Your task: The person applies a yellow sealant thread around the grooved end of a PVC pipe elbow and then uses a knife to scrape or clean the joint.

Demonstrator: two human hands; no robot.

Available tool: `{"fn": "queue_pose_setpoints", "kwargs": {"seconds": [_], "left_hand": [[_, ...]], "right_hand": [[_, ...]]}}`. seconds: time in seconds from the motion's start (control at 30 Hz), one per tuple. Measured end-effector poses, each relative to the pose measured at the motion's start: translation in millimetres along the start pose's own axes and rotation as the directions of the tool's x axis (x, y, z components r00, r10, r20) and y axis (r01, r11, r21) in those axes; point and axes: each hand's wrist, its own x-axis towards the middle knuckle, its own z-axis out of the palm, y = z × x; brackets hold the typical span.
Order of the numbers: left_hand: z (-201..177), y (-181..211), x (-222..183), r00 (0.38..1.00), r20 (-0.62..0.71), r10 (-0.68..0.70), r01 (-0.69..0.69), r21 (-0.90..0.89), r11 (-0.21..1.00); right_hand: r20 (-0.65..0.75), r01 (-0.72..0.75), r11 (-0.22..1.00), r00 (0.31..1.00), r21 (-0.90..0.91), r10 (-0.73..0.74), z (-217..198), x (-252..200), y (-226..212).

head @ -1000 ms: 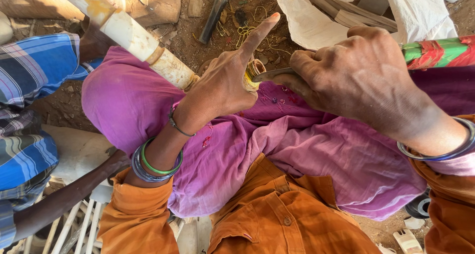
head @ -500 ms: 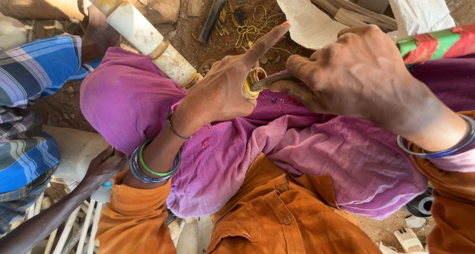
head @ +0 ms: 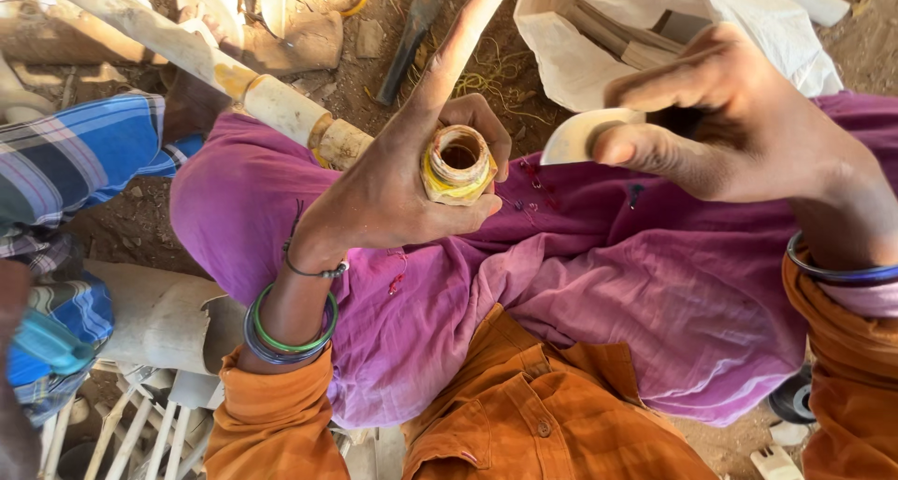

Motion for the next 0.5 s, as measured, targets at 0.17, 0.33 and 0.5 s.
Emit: {"fn": "queue_pose_setpoints", "kwargs": {"seconds": [0.17,0.33,0.5], "left_hand": [[1.3,2.3,1.3,0.999,-0.039,0.021,-0.019,0.053,0.998],[14.3,-10.4,-0.8,0.991,-0.122,0.051,-0.016,0.276,0.961],[15.0,-22.3,5.0,0.983,-0.160,0.086,-0.007,0.440,0.898]], "right_hand": [[-0.055,0.046,0.954,0.996,-0.297,-0.065,18.3,4.5,-18.6],[-0.114,0.000,0.700,0.987,-0.714,-0.117,21.8,5.0,-54.5],[-0.086,-0.006,0.561,0.989,-0.828,-0.117,19.0,11.1,-65.9]]}}
